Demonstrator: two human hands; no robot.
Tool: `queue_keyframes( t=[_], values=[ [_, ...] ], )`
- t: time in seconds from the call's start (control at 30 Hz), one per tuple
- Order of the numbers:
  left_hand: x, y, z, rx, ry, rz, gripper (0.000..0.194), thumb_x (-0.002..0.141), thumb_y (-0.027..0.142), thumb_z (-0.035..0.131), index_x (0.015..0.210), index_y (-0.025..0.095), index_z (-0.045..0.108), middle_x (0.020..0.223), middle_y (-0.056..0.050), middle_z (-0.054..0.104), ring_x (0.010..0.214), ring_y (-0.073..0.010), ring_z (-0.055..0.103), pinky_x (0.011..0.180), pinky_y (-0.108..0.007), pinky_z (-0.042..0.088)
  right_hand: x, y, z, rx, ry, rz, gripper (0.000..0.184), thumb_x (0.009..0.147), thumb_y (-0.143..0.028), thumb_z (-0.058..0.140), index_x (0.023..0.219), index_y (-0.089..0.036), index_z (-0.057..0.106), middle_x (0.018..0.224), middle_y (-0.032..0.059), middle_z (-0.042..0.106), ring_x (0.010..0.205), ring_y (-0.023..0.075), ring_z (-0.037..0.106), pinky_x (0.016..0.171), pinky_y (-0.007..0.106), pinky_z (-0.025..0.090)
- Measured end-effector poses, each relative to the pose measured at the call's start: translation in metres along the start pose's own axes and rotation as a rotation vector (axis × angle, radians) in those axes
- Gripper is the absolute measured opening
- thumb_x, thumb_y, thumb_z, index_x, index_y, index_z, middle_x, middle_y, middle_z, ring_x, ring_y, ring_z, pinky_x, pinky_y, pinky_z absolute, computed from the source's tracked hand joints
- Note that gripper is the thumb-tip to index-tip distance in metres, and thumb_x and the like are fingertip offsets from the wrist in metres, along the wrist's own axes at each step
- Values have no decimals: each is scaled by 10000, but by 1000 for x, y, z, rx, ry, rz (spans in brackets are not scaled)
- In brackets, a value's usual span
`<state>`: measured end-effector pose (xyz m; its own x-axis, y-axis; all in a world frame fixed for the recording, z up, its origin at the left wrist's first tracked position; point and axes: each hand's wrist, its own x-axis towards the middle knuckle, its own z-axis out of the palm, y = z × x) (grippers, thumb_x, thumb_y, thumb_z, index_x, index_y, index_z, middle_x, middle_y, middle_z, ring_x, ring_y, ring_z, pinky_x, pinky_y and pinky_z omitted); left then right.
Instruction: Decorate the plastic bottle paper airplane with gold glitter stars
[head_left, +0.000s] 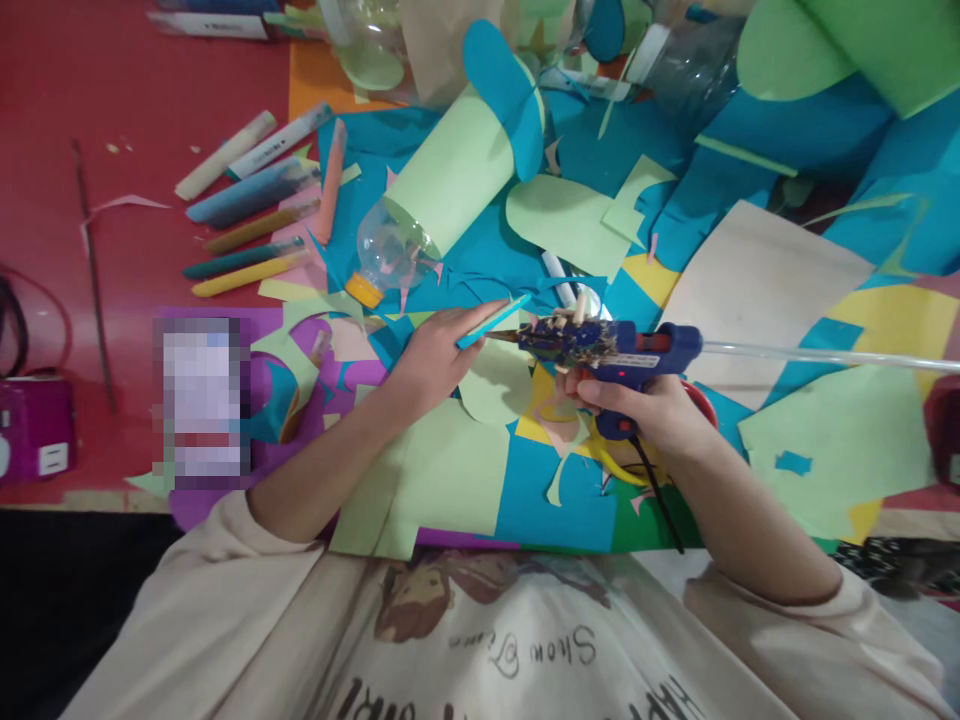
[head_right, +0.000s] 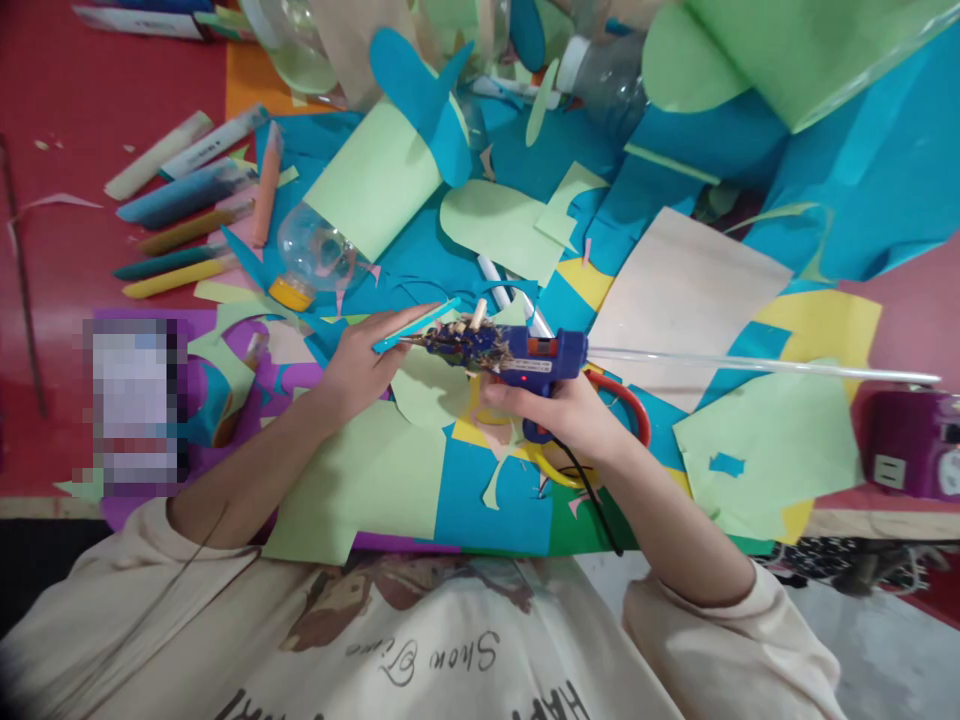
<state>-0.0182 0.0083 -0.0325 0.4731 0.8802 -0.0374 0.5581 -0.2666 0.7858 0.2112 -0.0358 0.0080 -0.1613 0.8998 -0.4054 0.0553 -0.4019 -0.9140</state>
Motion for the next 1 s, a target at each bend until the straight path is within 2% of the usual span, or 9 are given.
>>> queue_keyframes(
  t=[0.13,0.23,0.43,0.57,0.67,1.0],
  values=[
    [1,-2,1,37,-5,-2,505,898,123,442,1364,232,603,1109,-59,717,1020,-216,637,913,-303,506,0,7,5,10,-64,-56,307,665,-487,817,672,-211,684,695,15,706,640,175,654,604,305,578],
    [1,-3,1,46,10,24,490,906,130,434,1355,208,612,1075,-76,720,993,-226,640,886,-312,509,-3,12,6,-14,-45,-57,343,682,-526,805,689,-203,690,685,18,704,627,175,657,572,298,570],
    [3,-4,1,49,-12,55,560,837,77,455,1351,238,610,1143,-47,729,1023,-227,646,919,-317,502,-6,8,9,-70,-44,-64,378,703,-556,782,614,-216,641,620,12,666,568,176,616,535,320,551],
    [4,-6,2,58,-14,57,580,810,69,483,1343,254,617,1216,-33,717,1077,-248,646,960,-344,493,-4,8,11,-87,-134,-80,464,777,-597,706,511,-238,579,507,-3,605,510,180,595,550,346,571],
    [4,-6,3,67,-16,62,553,825,85,497,1334,260,624,1216,-32,721,1073,-249,654,952,-340,498,-4,10,11,-97,-203,-76,526,810,-639,645,471,-250,549,460,-7,573,492,183,588,566,358,591],
    [6,-1,1,155,-24,100,435,942,185,421,1323,214,628,1224,-51,720,1083,-245,663,943,-356,513,-3,8,13,-141,-167,-71,518,780,-679,645,509,-246,557,434,-11,569,437,161,561,491,305,552]
  ],
)
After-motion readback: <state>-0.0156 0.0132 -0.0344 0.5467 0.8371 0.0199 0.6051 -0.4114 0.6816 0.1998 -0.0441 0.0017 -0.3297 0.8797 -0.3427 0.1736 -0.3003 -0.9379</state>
